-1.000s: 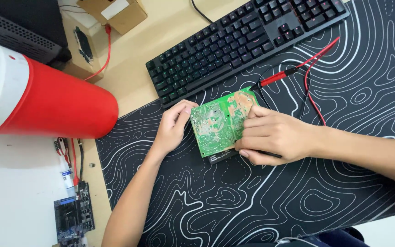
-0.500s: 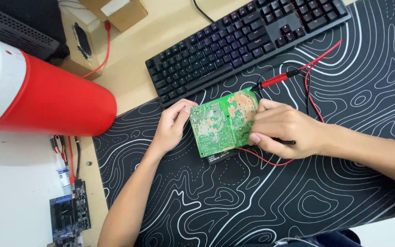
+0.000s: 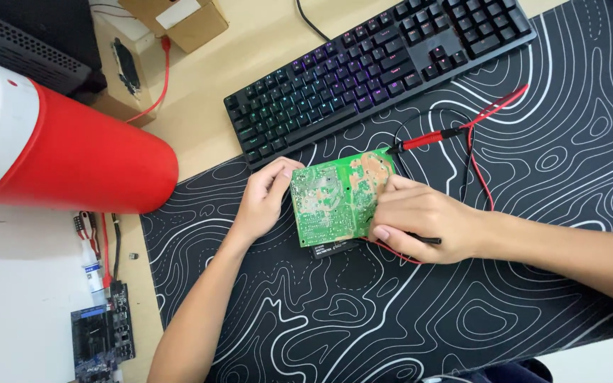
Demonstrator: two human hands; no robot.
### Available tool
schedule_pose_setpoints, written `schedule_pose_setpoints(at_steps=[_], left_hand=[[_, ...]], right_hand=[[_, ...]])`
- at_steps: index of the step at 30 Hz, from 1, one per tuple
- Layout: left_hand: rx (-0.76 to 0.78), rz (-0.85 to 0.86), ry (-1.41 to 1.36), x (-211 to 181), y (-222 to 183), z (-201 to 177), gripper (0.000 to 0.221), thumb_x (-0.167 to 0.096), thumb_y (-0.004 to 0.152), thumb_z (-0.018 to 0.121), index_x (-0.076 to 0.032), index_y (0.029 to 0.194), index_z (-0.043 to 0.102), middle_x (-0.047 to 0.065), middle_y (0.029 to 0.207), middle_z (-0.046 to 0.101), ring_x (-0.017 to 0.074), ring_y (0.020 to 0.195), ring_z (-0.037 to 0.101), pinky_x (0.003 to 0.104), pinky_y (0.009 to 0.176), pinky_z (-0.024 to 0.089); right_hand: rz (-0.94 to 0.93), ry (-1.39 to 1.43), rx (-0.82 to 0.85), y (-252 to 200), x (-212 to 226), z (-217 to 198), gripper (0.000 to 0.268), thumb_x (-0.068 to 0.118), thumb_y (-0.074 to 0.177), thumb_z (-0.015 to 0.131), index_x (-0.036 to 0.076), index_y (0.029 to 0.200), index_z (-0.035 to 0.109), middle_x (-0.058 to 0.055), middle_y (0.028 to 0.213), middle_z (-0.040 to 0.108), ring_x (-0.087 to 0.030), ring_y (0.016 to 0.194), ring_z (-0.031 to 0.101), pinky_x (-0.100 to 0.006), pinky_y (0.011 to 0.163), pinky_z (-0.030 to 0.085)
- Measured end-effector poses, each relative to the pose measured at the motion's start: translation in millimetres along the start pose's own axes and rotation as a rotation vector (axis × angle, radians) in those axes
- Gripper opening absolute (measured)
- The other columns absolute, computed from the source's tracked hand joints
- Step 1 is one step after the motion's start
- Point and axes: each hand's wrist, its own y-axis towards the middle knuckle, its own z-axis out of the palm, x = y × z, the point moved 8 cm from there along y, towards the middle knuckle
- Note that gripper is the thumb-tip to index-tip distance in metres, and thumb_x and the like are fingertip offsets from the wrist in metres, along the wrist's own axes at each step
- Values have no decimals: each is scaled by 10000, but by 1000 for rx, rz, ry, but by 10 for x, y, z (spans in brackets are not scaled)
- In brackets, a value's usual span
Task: Testing a circuit board using a multimeter probe at a repair bench
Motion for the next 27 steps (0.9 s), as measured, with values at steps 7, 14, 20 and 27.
schedule_pose_setpoints(at_steps=[7,14,20,27], left_hand=[[-1,14,8,-25,-5,18,361,-116,1213,489,-5,1022,774,190,1149,801,280,1141,746,485,1080,568],[1,37,-4,-30,-1,22,346,-118,1211,506,-9,1043,788,179,1161,806,261,1121,749,469,1056,582],[-1,42,-12,19,-19,16,345,-104,1212,496,-1,1041,776,180,1173,800,244,1112,732,447,1040,581],[1,57,-11,-27,3,13,353,-100,1217,494,-12,1035,782,163,1149,803,256,1097,751,437,1031,589]], right_hand=[[-4,-63,50,-22,-90,-156,390,172,1167,540,113,804,668,-49,658,556,-312,570,608,-437,718,501],[153,-7,-7,7,-217,-334,469,140,1183,525,109,750,704,-46,610,564,-310,537,588,-402,768,513],[227,-54,3,-45,-279,-363,448,165,1176,532,107,847,830,-69,602,623,-310,574,631,-410,799,560],[222,-27,31,51,-158,-218,394,167,1195,511,80,912,771,-110,668,604,-380,614,623,-445,713,545]])
